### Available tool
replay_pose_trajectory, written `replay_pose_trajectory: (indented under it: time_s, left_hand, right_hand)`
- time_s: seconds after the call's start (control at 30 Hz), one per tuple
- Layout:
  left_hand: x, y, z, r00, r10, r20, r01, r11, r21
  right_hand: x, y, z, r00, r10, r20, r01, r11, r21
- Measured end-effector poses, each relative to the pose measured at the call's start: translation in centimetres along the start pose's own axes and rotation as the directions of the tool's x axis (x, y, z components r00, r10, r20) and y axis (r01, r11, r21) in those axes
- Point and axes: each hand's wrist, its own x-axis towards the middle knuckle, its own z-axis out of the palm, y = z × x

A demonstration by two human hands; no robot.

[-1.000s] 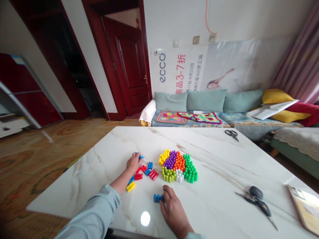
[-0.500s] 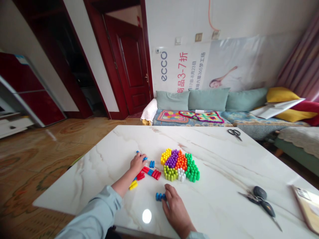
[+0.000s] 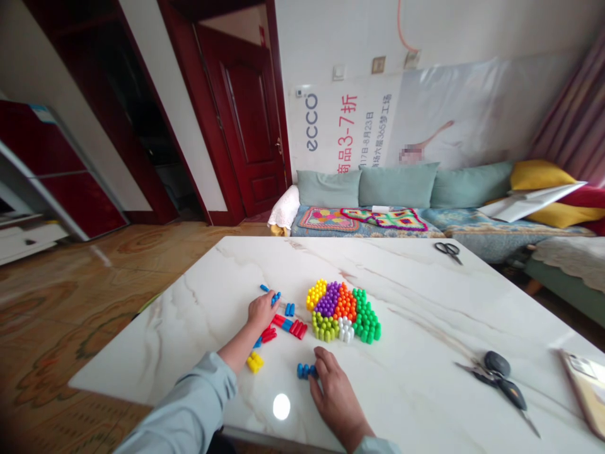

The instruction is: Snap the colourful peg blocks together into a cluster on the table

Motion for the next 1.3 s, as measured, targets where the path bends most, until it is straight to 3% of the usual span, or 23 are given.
replay_pose_trajectory:
  time_s: [0.2,0.37,0.53,0.6,0.7,0.83,1.1,1.3]
  left_hand:
    - [0.1,-0.3,0.1,0.998,0.001,-0.063,-0.007,0.995,-0.097]
    - [-0.5,0.1,-1.1,0.983,-0.072,-0.168,0.028,0.967,-0.252]
    - [-6.0,2.8,-1.5,0.980,-0.013,-0.200,-0.080,0.889,-0.451]
    - [-8.8,4.0,-0.9,0.980,0.031,-0.195,-0.149,0.766,-0.625]
    - [-11.8,5.1,0.2,0.985,-0.012,-0.175,-0.123,0.667,-0.735]
    - [-12.6,5.9,1.1,0.979,-0.108,-0.176,-0.041,0.734,-0.678]
    - [-12.1,6.0,1.7,0.986,-0.066,-0.152,-0.044,0.777,-0.627]
    - [-11.9,5.9,2.5,0.986,-0.031,-0.161,-0.072,0.801,-0.595]
  right_hand:
    - [0.1,0.1,0.0,1.000,0.008,0.026,-0.007,1.000,-0.022]
    - [0.1,0.1,0.0,1.000,-0.015,-0.009,0.015,1.000,-0.007]
    - [0.0,0.1,0.2,0.999,-0.020,-0.030,0.020,1.000,0.012]
    - [0.0,0.2,0.3,0.999,-0.019,-0.036,0.019,1.000,0.005]
    - [-0.1,0.3,0.4,0.999,-0.023,-0.044,0.023,1.000,0.000]
    - [-0.1,0.5,0.6,0.997,-0.031,-0.073,0.031,1.000,-0.001]
    - [-0.3,1.4,0.9,0.980,-0.026,-0.197,0.015,0.998,-0.059]
    - [-0.3,1.4,0.8,0.982,-0.065,-0.180,0.050,0.995,-0.088]
